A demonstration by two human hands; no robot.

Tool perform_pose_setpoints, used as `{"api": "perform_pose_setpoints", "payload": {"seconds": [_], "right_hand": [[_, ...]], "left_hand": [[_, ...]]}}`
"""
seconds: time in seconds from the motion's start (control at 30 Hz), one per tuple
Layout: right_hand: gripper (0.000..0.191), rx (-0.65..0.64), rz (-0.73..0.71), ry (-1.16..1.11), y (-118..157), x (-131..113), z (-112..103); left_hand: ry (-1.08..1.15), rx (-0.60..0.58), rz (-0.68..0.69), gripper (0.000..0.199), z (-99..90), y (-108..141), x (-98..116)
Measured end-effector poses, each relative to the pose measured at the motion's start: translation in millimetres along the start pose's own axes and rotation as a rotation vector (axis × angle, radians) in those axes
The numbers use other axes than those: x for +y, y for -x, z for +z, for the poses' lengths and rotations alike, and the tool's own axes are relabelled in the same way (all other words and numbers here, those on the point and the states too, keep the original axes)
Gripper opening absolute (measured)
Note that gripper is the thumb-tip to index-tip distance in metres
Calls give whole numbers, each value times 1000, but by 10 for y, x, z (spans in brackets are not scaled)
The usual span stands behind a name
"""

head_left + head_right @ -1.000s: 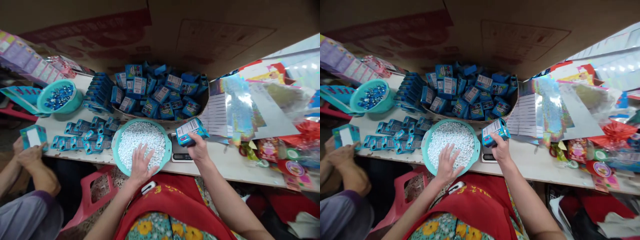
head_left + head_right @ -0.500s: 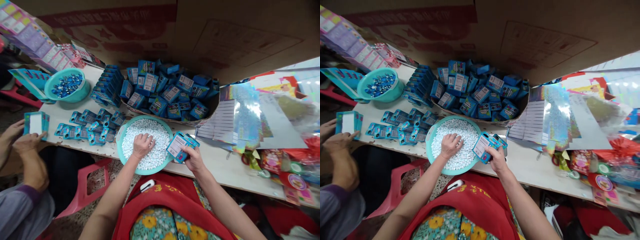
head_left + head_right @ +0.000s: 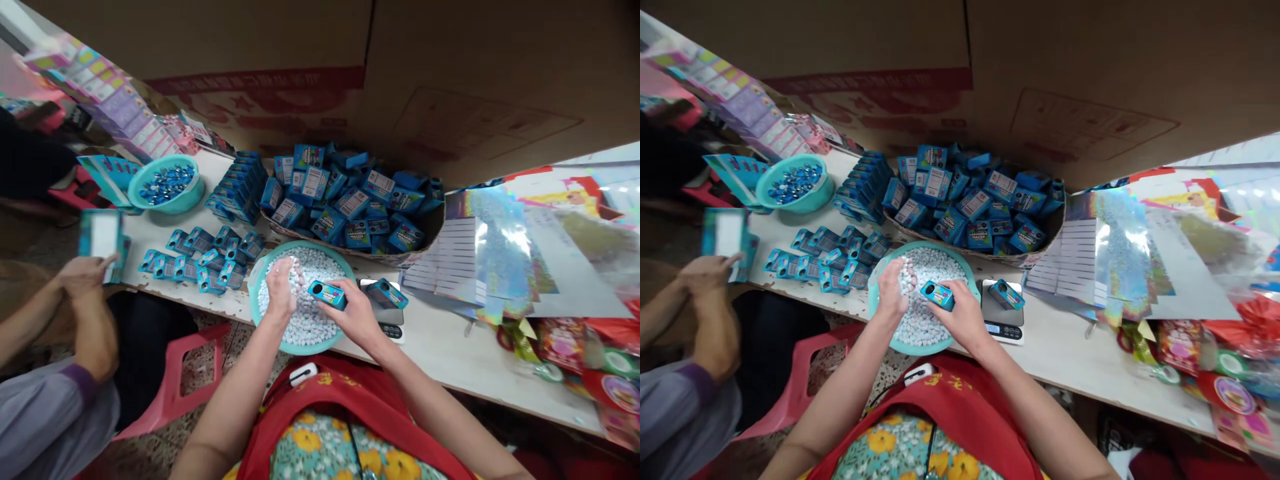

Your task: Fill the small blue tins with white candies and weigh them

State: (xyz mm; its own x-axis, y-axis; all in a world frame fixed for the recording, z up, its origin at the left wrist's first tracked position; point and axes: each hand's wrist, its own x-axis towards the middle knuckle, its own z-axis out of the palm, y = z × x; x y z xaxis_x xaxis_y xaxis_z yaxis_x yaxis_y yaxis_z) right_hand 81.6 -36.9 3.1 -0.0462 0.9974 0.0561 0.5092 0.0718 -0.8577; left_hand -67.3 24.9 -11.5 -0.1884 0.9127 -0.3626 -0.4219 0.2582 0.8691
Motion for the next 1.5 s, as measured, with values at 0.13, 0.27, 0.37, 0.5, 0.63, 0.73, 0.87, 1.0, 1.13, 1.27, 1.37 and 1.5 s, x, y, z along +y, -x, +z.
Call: {"api": "perform_pose_setpoints", "payload": {"seconds": [0.13, 0.27, 0.37, 0.5, 0.63, 0.73, 0.87, 1.0, 1.13, 1.27, 1.37, 1.5], "right_hand": [[33, -80, -124, 90, -35, -80, 169], [32, -63, -104, 92, -20, -95, 244], [32, -19, -95, 95, -15, -108, 259], [32, -31, -117, 93, -30, -111, 268], [32, -40, -119, 90, -52, -99, 246], [31, -27, -105, 84, -62, -94, 224], [32, 10, -88, 81, -63, -91, 226], [29, 26, -77, 58, -59, -90, 235], [32, 34, -81, 39, -55, -108, 201], [33, 54, -74, 55, -53, -131, 178], [31, 53, -67, 54, -65, -133, 191], [34, 54, -72, 51, -90, -128, 227]], "left_hand": [[208, -101, 1, 23, 76, 121, 201], [281, -133, 58, 23, 59, 133, 225], [265, -137, 85, 26, 53, 134, 231], [219, -95, 83, 37, 86, 124, 242], [203, -95, 92, 34, 130, 113, 220], [194, -109, 77, 33, 159, 118, 202], [185, -67, 83, 37, 199, 120, 200], [142, -75, 83, 36, 236, 118, 210], [118, -56, 106, 38, 266, 125, 217], [126, -47, 120, 34, 284, 117, 206], [134, -41, 105, 36, 282, 103, 192], [142, -35, 106, 35, 261, 93, 179]]}}
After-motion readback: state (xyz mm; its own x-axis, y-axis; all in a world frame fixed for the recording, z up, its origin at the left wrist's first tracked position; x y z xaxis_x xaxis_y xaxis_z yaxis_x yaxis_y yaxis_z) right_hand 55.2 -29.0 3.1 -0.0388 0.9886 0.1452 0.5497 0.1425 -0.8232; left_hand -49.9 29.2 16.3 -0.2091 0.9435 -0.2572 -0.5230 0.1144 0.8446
